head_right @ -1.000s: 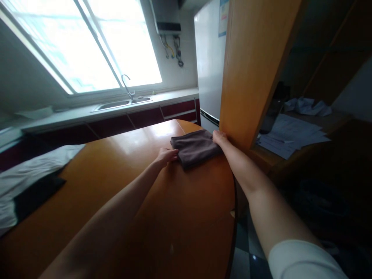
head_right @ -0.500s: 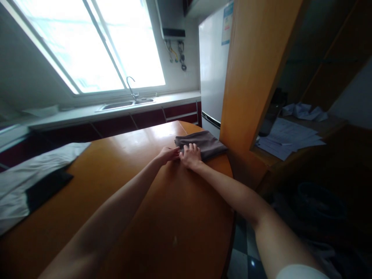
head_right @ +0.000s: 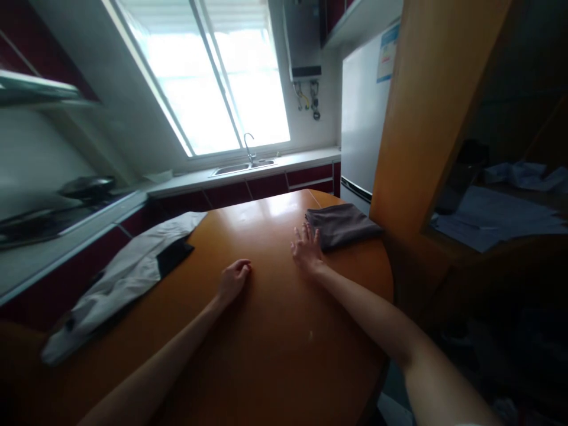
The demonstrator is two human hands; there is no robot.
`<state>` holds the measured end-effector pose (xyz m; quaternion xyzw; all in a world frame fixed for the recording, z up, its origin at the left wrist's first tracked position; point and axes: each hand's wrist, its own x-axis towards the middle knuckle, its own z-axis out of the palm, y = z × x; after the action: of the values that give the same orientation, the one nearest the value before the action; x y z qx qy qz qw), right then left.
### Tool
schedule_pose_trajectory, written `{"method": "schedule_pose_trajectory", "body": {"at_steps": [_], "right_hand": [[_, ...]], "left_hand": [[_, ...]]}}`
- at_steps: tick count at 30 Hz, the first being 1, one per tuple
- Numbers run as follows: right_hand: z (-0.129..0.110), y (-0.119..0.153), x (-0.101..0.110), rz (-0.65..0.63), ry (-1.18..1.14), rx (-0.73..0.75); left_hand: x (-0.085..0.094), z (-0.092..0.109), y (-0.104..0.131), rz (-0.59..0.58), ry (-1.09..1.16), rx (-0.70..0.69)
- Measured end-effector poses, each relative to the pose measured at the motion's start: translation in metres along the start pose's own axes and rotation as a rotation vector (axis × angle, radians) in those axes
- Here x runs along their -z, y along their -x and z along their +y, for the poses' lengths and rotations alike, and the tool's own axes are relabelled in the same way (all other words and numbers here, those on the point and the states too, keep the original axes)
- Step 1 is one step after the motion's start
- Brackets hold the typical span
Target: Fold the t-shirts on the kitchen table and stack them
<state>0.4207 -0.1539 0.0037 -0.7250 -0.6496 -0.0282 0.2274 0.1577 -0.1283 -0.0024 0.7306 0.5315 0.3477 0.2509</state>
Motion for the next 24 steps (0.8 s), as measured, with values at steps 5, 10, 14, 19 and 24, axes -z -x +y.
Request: {"method": "schedule_pose_trajectory", "body": {"at_steps": [5, 10, 14, 19, 24], "right_hand": [[-0.078, 0.032, -0.014, -0.152, -0.181, 0.009], [-0.121, 0.068, -0.031, -0.264, -0.183, 0.094], [-0.125, 0.081, -0.034, -0.337, -0.074, 0.19], [-0.121, 0.081, -0.038, -0.307, 0.0, 0.207], [-0.116, 0.079, -0.045, -0.303, 0.005, 0.23]], "left_hand": [[0.024, 0.002, 0.041, -0.047, -0.466, -0.236], [0.059, -0.015, 0.073, -0.153, -0.628, -0.169], [0.068, -0.031, 0.1, -0.215, -0.596, -0.106], [0.062, -0.034, 0.106, -0.137, -0.497, -0.138], [0.071, -0.044, 0.092, -0.015, -0.42, -0.163]]}}
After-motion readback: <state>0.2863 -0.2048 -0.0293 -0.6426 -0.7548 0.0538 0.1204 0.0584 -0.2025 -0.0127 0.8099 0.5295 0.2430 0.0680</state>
